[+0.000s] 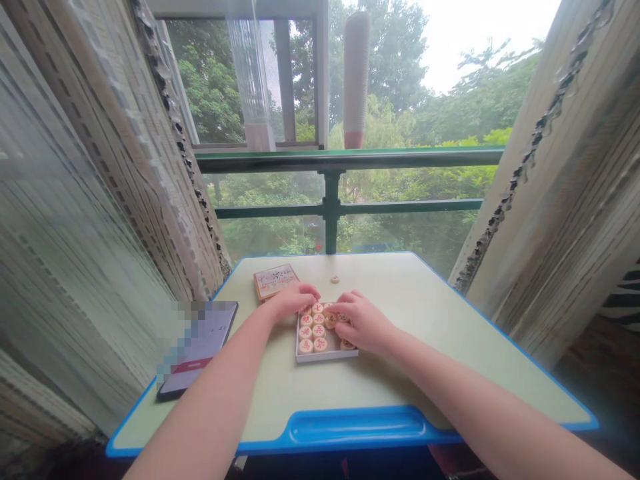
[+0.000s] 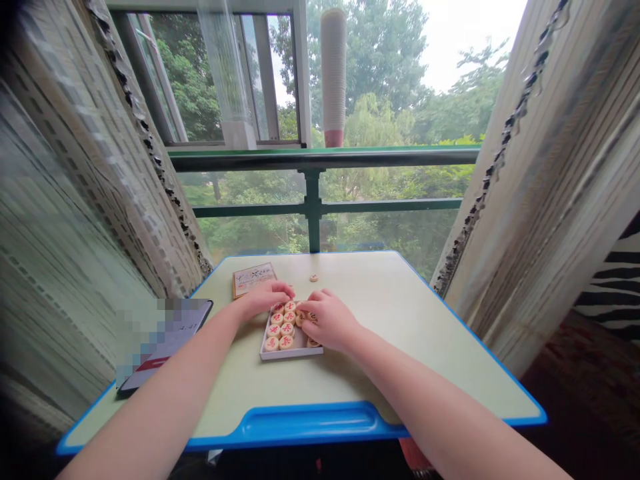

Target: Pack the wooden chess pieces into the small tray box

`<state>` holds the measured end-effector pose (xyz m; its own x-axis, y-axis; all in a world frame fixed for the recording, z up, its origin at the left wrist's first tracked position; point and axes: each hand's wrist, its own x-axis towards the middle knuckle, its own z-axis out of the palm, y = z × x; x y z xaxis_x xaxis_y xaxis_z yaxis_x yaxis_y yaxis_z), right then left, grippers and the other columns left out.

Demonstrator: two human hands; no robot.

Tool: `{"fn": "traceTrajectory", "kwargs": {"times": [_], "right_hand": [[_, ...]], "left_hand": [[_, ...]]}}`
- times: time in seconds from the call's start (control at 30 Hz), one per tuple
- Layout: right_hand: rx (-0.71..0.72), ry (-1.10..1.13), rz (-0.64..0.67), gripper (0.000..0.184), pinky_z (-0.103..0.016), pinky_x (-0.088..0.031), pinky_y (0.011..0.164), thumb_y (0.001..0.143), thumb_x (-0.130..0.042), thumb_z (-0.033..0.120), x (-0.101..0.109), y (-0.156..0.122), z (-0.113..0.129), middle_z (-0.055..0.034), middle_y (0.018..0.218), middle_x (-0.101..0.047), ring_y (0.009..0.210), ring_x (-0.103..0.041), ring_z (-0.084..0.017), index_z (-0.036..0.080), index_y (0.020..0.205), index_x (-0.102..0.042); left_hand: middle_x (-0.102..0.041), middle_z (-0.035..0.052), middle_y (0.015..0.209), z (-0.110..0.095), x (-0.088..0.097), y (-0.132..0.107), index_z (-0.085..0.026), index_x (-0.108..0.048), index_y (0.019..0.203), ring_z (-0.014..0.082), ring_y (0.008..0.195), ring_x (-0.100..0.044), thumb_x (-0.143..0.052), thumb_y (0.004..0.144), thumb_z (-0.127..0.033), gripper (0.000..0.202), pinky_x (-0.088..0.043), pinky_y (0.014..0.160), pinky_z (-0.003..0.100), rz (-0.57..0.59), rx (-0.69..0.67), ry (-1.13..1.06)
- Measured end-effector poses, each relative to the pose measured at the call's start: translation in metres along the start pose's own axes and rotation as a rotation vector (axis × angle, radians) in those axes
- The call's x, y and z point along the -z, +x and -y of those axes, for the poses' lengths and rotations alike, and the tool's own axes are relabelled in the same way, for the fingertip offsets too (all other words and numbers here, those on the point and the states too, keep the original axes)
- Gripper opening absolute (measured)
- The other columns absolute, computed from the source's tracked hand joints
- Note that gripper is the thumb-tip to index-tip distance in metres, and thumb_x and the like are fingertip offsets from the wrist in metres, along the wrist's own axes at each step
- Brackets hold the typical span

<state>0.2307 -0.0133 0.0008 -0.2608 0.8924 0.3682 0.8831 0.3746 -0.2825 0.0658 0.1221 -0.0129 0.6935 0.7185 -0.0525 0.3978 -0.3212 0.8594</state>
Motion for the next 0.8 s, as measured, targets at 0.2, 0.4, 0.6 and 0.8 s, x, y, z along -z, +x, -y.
{"fn": "traceTrajectory", "kwargs": {"times": [0.2, 0.4, 0.6, 0.8], "right_hand": [[-0.023, -0.014, -0.001, 0.027, -0.032, -0.042, 0.077, 0.076, -0.054, 0.015, 0.004, -0.002, 0.004, -0.0068, 0.087, -0.062, 0.082, -0.049, -0.019, 0.018, 0.099, -0.068], [-0.015, -0.013, -0.036, 0.022, -0.03, -0.041, 0.075, 0.076, -0.055, 0.016, 0.005, -0.003, 0.005, -0.0058, 0.085, -0.064, 0.08, -0.05, -0.018, 0.019, 0.093, -0.068], [0.009, 0.037, -0.073, 0.022, -0.03, -0.043, 0.074, 0.076, -0.055, 0.013, 0.004, -0.005, 0.004, -0.0049, 0.081, -0.067, 0.08, -0.053, -0.018, 0.02, 0.09, -0.07], [0.097, 0.054, -0.051, 0.017, -0.029, -0.043, 0.075, 0.077, -0.057, 0.016, 0.005, -0.004, 0.004, -0.0041, 0.085, -0.067, 0.078, -0.052, -0.017, 0.021, 0.084, -0.072]], "left_hand": [[-0.063, 0.0041, 0.08, -0.002, -0.001, -0.004, -0.014, -0.065, 0.08, 0.0145, 0.071, -0.053, -0.051, 0.061, -0.023, 0.025, -0.041, 0.062, 0.025, 0.009, 0.008, -0.022], [-0.062, 0.0041, 0.079, -0.005, -0.002, -0.008, -0.014, -0.065, 0.08, 0.0139, 0.07, -0.053, -0.051, 0.061, -0.023, 0.025, -0.04, 0.06, 0.024, -0.002, 0.008, -0.003], [-0.064, 0.0042, 0.081, -0.01, -0.004, -0.009, -0.014, -0.065, 0.082, 0.0138, 0.07, -0.053, -0.051, 0.06, -0.022, 0.027, -0.041, 0.061, 0.024, -0.019, 0.038, 0.009], [-0.064, 0.0044, 0.082, -0.011, -0.004, -0.008, -0.014, -0.066, 0.082, 0.0145, 0.072, -0.054, -0.05, 0.061, -0.022, 0.028, -0.042, 0.062, 0.024, -0.022, 0.037, 0.027]]}}
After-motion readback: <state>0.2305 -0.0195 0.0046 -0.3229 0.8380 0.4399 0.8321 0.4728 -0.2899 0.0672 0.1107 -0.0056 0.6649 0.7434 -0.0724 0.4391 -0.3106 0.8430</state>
